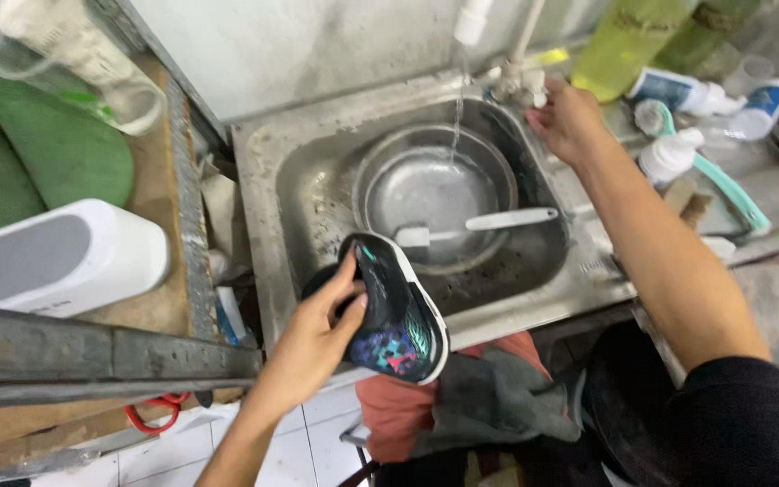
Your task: The person scrubs a black sneaker with a white brush and a cloth, rinses it under running water, and applies foam cleaner to the upper and interior. They continue scrubbing different areas and wipe the shoe with a cloth.
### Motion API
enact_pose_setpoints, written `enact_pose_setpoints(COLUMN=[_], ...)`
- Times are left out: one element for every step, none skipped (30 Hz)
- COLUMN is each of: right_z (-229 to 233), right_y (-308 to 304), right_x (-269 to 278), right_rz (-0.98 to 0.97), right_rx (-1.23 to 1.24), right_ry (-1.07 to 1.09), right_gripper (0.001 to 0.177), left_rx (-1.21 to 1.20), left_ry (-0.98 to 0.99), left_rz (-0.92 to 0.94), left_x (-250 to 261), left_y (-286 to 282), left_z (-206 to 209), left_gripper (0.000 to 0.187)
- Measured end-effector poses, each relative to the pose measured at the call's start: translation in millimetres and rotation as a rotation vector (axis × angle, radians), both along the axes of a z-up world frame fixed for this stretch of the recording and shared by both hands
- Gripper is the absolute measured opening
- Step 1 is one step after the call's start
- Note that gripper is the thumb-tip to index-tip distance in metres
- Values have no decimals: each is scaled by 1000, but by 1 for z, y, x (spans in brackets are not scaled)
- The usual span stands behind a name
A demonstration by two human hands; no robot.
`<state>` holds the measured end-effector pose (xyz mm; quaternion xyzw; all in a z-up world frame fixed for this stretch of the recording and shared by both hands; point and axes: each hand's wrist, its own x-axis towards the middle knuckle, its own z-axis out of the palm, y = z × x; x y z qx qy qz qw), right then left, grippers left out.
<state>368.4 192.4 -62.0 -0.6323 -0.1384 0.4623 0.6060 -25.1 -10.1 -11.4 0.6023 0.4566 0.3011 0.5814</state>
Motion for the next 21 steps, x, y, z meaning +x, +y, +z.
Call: enact_pose_setpoints(right_z=[0,-6,-12,-10,-8,-4,25,56,87,83,79,80,73,70,67,83,98,114,102,90,79], right_y=[17,29,42,41,40,39,13,-9,-31,-23,-15,-5,-1,7,15,-2,-18,-35,-44,-51,-57], right_x=[6,11,17,19,23,30,8,-15,-38,-30,-22,-12,-3,4,10,-9,-27,-44,-41,-39,-38], right_rz=[10,-68,-148,-146,-99,-60,-63,-50,-36,-38,-39,-41,-43,-26,-9,-11,33,71,65,168,263], right_rx=[10,77,142,127,107,94,89,189,288,274,309,361,363,326,289,289,244,203,206,239,267], right_ry=[2,175,349,355,445,533,535,557,580,588,655,715,717,741,764,768,618,466,468,184,-102], right_gripper=[21,24,34,34,44,57,57,59,68,68,71,73,73,71,70,70,73,76,76,78,84], left_rx=[10,-20,-51,-64,-46,-20,-26,-44,-62,-76,-54,-18,-16,-25,-33,-33,-23,-11,-9,13,34], left_ry=[2,23,44,49,70,86,89,172,256,263,251,234,236,230,224,227,165,101,104,129,153], left_rz=[10,-5,-21,-15,-21,-36,-38,-35,-32,-30,-36,-47,-49,-45,-41,-42,-47,-58,-64,-67,-70], left_x=[0,0,1,1,2,4,6,8,10,11,11,13,13,13,13,13,12,12,12,12,11], left_y=[3,2,1,1,1,4,4,5,5,5,4,8,6,6,5,4,2,3,2,2,2], left_z=[8,14,18,20,21,22,26,31,35,35,34,34,33,33,33,32,30,28,29,30,31], left_gripper=[61,61,62,62,62,61,61,62,62,62,62,62,62,62,62,62,61,61,61,61,61])
